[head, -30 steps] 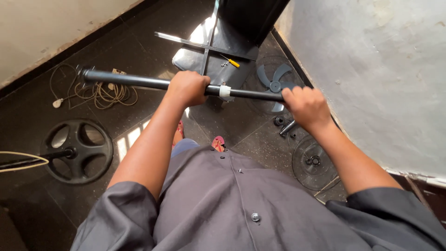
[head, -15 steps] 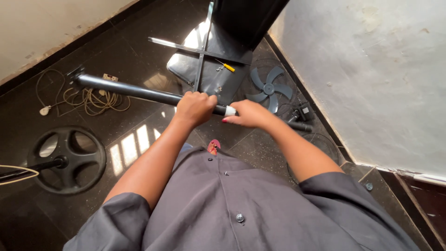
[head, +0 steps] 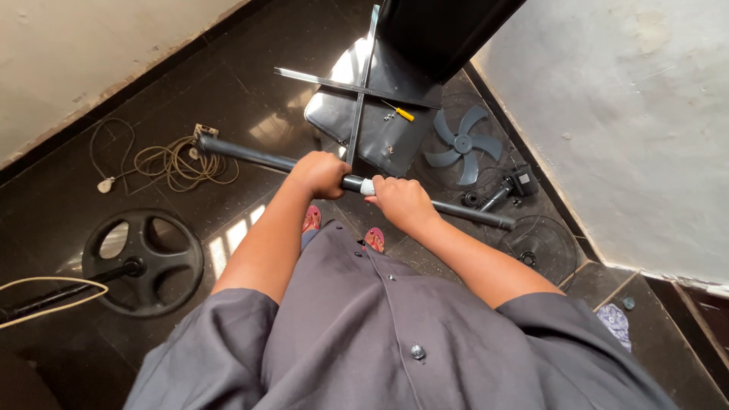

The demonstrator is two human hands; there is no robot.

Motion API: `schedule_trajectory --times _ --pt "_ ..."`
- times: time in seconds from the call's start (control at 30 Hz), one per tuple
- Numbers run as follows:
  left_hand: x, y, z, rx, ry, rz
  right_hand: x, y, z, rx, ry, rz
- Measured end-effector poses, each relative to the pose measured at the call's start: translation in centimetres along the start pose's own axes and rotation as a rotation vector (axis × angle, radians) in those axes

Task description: The person uses a yellow screwdriver to loosen and remove screws from a metal fan stand base. After detaching the central pole, they slide a white plastic sleeve onto the pole and place the assembly on the floor.

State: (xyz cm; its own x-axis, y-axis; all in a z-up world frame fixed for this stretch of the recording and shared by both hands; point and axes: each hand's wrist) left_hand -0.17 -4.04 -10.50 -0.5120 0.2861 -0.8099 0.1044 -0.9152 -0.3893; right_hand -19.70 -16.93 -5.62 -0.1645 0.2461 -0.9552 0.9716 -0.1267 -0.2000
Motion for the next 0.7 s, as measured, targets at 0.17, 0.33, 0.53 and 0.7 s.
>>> schedule_trajectory --times 0.17,0.33,0.53,0.7 --pt "1.5 -0.1 -3.6 0.288 0.172 0.274 2.5 1.4 -1.2 0.137 0.491 -0.138" --pt "1.9 0.1 -6.1 0.557 0.202 0.392 5.9 1.2 -1.9 0.41 1.38 -0.543" --pt "-1.1 0.8 -5.8 0.458 0.295 0.453 5.7 3.0 -1.5 0.072 1.223 -0.109" --pt "-3.3 -0.8 -3.3 0.236 0.252 0.386 0.1 2.8 -2.3 0.267 0.453 -0.089"
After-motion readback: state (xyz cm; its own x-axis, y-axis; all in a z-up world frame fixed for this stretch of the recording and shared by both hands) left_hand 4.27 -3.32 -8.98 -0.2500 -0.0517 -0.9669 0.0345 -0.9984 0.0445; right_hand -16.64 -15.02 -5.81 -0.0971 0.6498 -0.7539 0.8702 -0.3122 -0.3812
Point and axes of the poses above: each hand's wrist, its own y-axis towards the middle knuckle, its own x-axis out of the palm, z = x × y, and after that the axes turned 6 degrees about -z, right-handed
